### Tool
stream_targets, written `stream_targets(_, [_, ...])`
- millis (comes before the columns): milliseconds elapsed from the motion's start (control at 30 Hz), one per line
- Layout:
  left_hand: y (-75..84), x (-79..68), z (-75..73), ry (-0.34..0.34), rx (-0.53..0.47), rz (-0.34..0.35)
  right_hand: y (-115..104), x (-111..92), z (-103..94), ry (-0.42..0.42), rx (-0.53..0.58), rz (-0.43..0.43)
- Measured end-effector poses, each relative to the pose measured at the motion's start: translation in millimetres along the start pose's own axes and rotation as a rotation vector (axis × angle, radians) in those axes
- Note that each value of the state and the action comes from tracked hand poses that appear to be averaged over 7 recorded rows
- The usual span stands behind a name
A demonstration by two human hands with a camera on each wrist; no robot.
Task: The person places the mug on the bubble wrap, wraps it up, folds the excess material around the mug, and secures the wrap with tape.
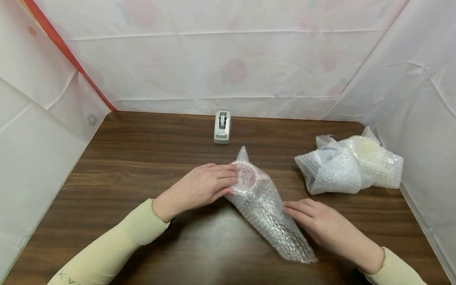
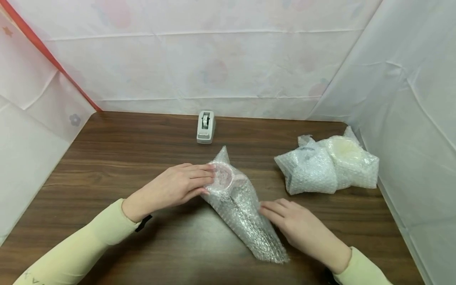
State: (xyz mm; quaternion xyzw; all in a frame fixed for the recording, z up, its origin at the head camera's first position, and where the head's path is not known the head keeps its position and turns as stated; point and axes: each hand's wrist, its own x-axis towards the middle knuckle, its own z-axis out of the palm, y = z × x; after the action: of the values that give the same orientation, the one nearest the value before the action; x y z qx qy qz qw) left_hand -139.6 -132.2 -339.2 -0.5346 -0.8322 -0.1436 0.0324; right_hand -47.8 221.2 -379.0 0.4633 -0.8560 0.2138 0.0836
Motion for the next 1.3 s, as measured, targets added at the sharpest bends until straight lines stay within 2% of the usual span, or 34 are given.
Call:
stream_targets(200, [1.3, -0.4, -2.1, -0.002, 0.009, -0.004, -10, -7, 18.1, -0.156, 0.043, -0.036])
stream_targets(400, [2.4, 0.1, -2.2, -0.020, 0.011, -0.016, -15, -3, 26.5, -0.172, 0.058, -0.045])
stream_targets(567, [5.1, 1.6, -3.3, -0.045, 0.036, -0.039, -15, 1, 29.8, -0.103, 0.067, -0.067])
stream_targets(700, [9.4, 4.4, -2.0, -0.028, 0.074, -0.074, -15, 10, 28.5, 0.037, 0.083, -0.137])
stream_targets(867, [16.2, 8.4, 2.2, 0.039, 0.111, -0.123, -18, 35, 17.6, 0.231, 0.061, -0.258])
stream_targets(933, [18.3, 9.7, 3.1, 0.054, 0.134, -0.130, -19, 46, 13.0, 0.254, 0.041, -0.300])
stream_targets(1033, [20.0, 10.9, 3.6, 0.065, 0.163, -0.131, -19, 60, 11.4, 0.223, 0.002, -0.339])
stream_targets(1167, [21.4, 11.8, 3.6, 0.061, 0.171, -0.127, -15, 75, 19.3, 0.226, 0.014, -0.322])
stream_targets(1300, [23.4, 12.2, 3.6, 0.056, 0.170, -0.123, -9, 87, 30.7, 0.329, 0.114, -0.207])
